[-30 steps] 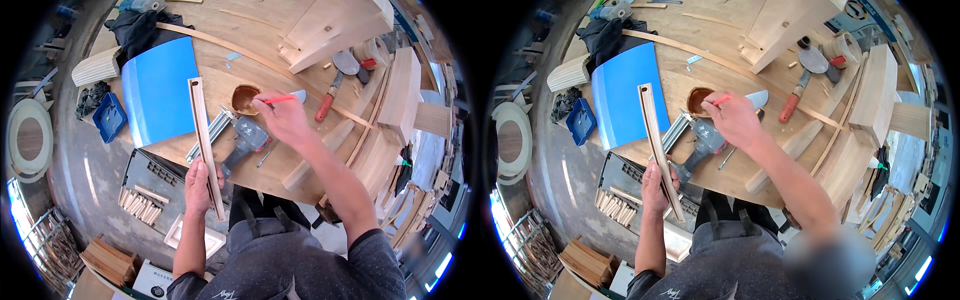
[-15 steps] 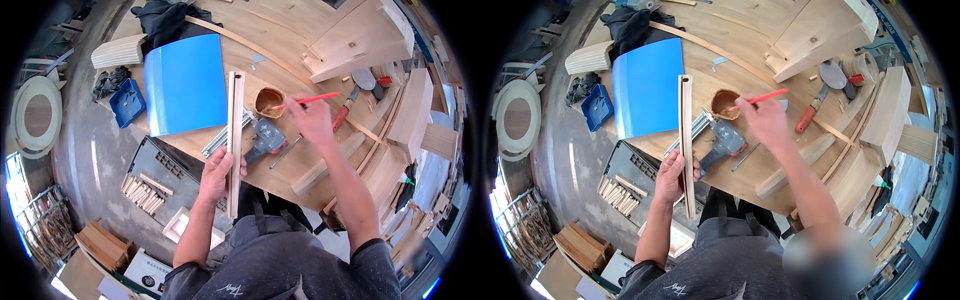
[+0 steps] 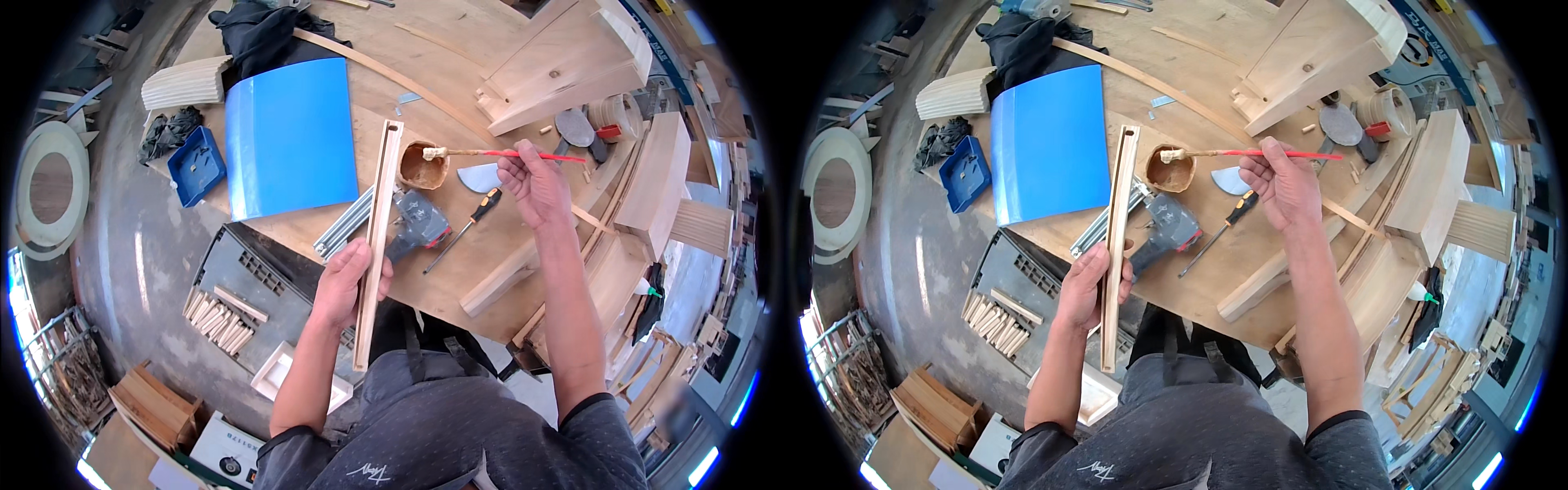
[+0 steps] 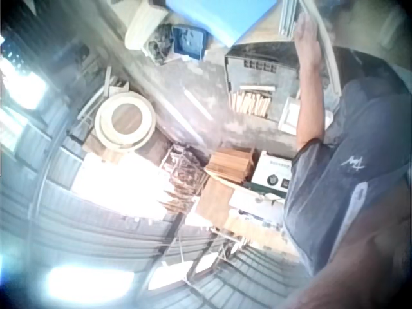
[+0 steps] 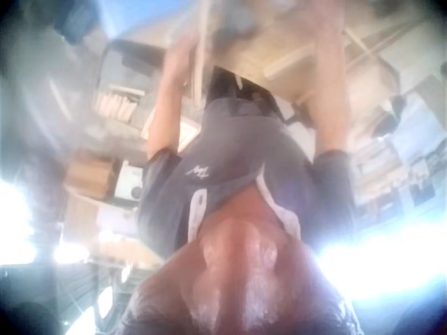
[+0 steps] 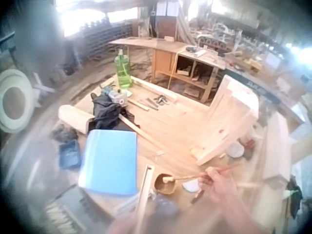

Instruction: The person assembles a wooden decorative piece by applying glue to grooves and tapping wooden strips into place with a mallet. They handle various wooden components, including a fluted column and a rectangular frame, on a workbench in a workshop.

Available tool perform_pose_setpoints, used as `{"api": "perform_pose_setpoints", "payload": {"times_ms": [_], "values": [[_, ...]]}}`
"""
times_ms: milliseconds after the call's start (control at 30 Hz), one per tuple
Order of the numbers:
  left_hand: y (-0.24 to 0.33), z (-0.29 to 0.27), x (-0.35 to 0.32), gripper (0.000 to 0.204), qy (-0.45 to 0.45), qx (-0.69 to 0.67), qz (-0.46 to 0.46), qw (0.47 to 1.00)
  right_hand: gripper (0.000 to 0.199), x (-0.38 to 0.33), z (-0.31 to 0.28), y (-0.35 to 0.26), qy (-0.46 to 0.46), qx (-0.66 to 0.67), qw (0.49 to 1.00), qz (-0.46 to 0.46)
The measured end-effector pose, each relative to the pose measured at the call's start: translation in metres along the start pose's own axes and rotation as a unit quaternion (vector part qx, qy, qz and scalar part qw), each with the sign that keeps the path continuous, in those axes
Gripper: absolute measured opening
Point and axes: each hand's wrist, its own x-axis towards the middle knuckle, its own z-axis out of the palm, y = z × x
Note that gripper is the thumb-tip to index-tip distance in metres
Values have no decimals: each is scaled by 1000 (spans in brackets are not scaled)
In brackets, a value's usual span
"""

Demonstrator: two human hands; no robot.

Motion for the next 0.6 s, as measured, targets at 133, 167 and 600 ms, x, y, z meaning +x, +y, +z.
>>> {"api": "perform_pose_setpoints", "payload": {"times_ms": [133,167,600], "values": [[-1,2,-2,46,-15,13,-16,1000,20,-1,1,-6,-30,39,999,-4],[-2,2,-2,47,-21,10,-18,1000,20,-2,3,-6,-35,39,999,-10],[-8,-2,-4,48,-57,25,-36,997,24,-4,25,-17,-53,-60,993,-83]]}}
